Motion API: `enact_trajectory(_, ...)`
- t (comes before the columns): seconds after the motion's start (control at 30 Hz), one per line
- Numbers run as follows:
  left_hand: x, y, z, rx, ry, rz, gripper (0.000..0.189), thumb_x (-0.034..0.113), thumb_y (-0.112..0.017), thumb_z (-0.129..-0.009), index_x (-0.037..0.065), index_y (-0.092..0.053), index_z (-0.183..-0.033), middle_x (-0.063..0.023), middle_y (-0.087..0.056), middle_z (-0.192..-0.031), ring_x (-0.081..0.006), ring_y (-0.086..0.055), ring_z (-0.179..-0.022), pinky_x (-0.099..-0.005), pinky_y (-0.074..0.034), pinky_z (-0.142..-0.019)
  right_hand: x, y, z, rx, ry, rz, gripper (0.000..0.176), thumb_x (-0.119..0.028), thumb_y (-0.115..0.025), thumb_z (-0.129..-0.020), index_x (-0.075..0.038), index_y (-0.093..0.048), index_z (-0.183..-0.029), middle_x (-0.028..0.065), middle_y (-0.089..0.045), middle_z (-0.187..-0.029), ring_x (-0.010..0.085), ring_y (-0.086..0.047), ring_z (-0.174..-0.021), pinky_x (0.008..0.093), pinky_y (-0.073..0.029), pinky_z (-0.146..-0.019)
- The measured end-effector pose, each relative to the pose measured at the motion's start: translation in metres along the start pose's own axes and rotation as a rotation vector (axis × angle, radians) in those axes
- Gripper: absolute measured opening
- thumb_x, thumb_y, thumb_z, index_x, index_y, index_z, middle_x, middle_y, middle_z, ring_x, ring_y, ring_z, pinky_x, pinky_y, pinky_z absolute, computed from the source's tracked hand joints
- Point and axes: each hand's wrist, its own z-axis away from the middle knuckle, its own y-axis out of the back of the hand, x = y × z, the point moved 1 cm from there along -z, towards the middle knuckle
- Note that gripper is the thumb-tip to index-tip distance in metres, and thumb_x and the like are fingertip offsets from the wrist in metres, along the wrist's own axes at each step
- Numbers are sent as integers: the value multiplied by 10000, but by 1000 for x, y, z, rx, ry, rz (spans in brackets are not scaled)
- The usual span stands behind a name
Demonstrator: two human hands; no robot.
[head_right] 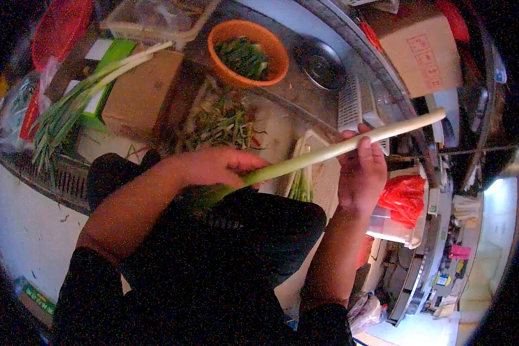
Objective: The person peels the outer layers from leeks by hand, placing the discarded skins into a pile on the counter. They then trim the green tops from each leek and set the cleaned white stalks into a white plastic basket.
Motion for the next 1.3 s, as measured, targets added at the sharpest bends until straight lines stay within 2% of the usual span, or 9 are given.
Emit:
enact_trajectory(0.1, -4, 8, 2, 31, -147, -493, 617, 129, -722, -737, 42, -508, -1309, -111, -617, -1198, -222, -593, -1092, -355, -430, -980, -2, 10, -4, 25, -7, -32, 316, -168, -531, -959, 24, -517, -1209, 159, -657, -1007, 222, -641, -903, 348, -533, -816)
enact_trajectory(0.33, 2, -1, 0, 20, -62, -513, 588, 185, -749, -723, 54, -546, -1259, -129, -633, -1154, -262, -609, -1072, -363, -449, -956, -2, 14, -4, -1, -20, -123, 352, -187, -482, -980, 30, -465, -1256, 155, -645, -1009, 245, -633, -909, 355, -514, -846)
enact_trajectory(0.7, -9, -7, -4, 105, -66, -395, 261, 192, -685, -832, 49, -670, -1050, -80, -692, -835, -181, -643, -725, -311, -493, -700, 5, 13, 0, 21, -25, -148, 323, -168, -509, -962, 32, -493, -1216, 171, -644, -1002, 247, -630, -890, 352, -520, -832)
enact_trajectory(0.8, -17, -5, -9, 159, -2, -586, 245, 266, -639, -879, 52, -659, -997, -118, -666, -1019, -203, -652, -833, -363, -503, -748, 8, 3, 6, -7, -30, -145, 302, -159, -537, -949, 28, -512, -1184, 169, -648, -995, 248, -638, -879, 346, -528, -803)
enact_trajectory(0.87, -12, -10, -6, 157, 31, -578, 248, 255, -628, -889, 45, -645, -1021, -120, -667, -990, -199, -651, -831, -367, -505, -751, 14, -9, 14, -25, -34, -137, 285, -152, -557, -939, 23, -524, -1162, 166, -653, -984, 248, -643, -868, 342, -532, -786)
enact_trajectory(1.03, 3, -31, -4, 181, 81, -299, 340, 236, -586, -923, 19, -547, -1181, -137, -648, -1012, -200, -641, -864, -390, -506, -775, 47, -44, 43, -134, -100, 298, 202, -51, -675, -852, -2, -591, -1029, 107, -683, -901, 170, -644, -823, 291, -514, -767)
enact_trajectory(1.1, -11, -37, -7, 384, -138, -193, 387, 301, -586, -908, 5, -513, -1146, -155, -640, -857, -235, -639, -726, -364, -490, -687, 50, -54, 49, -164, -105, 335, 195, -40, -696, -832, -2, -604, -999, 91, -683, -896, 151, -638, -819, 280, -508, -763)
enact_trajectory(1.2, -26, -41, -14, 601, -353, -375, 360, 296, -557, -924, 8, -506, -1134, -174, -629, -859, -257, -639, -783, -378, -482, -710, 41, -69, 48, -197, -89, 340, 183, -38, -738, -796, 2, -625, -935, 58, -678, -878, 120, -625, -795, 261, -501, -738)
enact_trajectory(1.3, -22, -41, -12, 551, -222, -276, 353, 307, -524, -942, 2, -507, -1120, -172, -603, -818, -277, -617, -775, -389, -467, -697, 28, -69, 41, -174, -77, 564, 178, -35, -739, -794, 0, -627, -927, 50, -673, -856, 117, -622, -773, 258, -504, -722)
